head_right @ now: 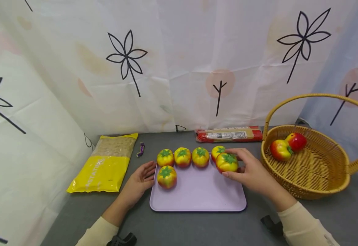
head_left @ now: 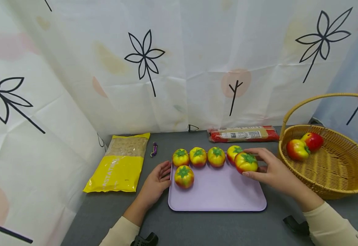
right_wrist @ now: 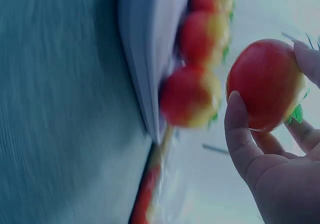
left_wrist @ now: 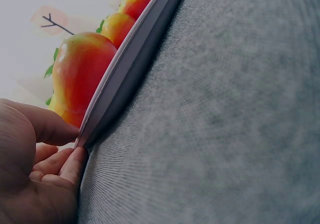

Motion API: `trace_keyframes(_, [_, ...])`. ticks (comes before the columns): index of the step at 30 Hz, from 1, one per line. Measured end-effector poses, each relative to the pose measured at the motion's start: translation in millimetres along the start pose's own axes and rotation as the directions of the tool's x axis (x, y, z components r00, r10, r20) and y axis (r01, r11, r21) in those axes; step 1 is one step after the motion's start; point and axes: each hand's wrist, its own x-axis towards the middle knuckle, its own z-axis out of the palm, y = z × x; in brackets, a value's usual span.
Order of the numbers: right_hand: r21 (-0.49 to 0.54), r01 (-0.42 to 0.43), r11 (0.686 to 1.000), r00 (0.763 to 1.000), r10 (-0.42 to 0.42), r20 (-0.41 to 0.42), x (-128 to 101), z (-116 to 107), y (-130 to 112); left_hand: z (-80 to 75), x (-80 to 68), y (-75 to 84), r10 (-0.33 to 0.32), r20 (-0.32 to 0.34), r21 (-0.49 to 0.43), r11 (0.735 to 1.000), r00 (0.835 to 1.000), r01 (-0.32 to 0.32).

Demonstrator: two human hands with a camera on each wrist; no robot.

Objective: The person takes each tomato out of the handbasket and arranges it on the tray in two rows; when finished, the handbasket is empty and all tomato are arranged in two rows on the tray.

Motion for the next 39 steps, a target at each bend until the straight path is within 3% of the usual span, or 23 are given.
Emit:
trace_keyframes(8, [0.049,0.03,0.998,0.996,-0.034,0.083,7.6,31.9,-9.2,0.1,1.2,0.2,-0.002,-0.007,-0.005,1.0,1.0,0.002])
trace_keyframes(17, [0.079,-0.005,0.997,0.984,-0.009,0.176,19.2,53.5,-18.1,0.0,2.0,-1.0,0.007,-0.008,0.001,1.0,1.0,-0.007])
trace_keyframes(32, [0.071,0.01,0.997,0.972,-0.026,0.236,35.2,78.8,-23.5,0.4,1.1,0.3,0.005,-0.01,-0.001,1.0,1.0,-0.005])
trace_keyframes(39, [0.007,0.018,1.0,0.971,-0.019,0.238,36.8,91.0,-29.4,0.6,0.2,0.7,0.004,-0.006,-0.001,1.0,1.0,-0.004])
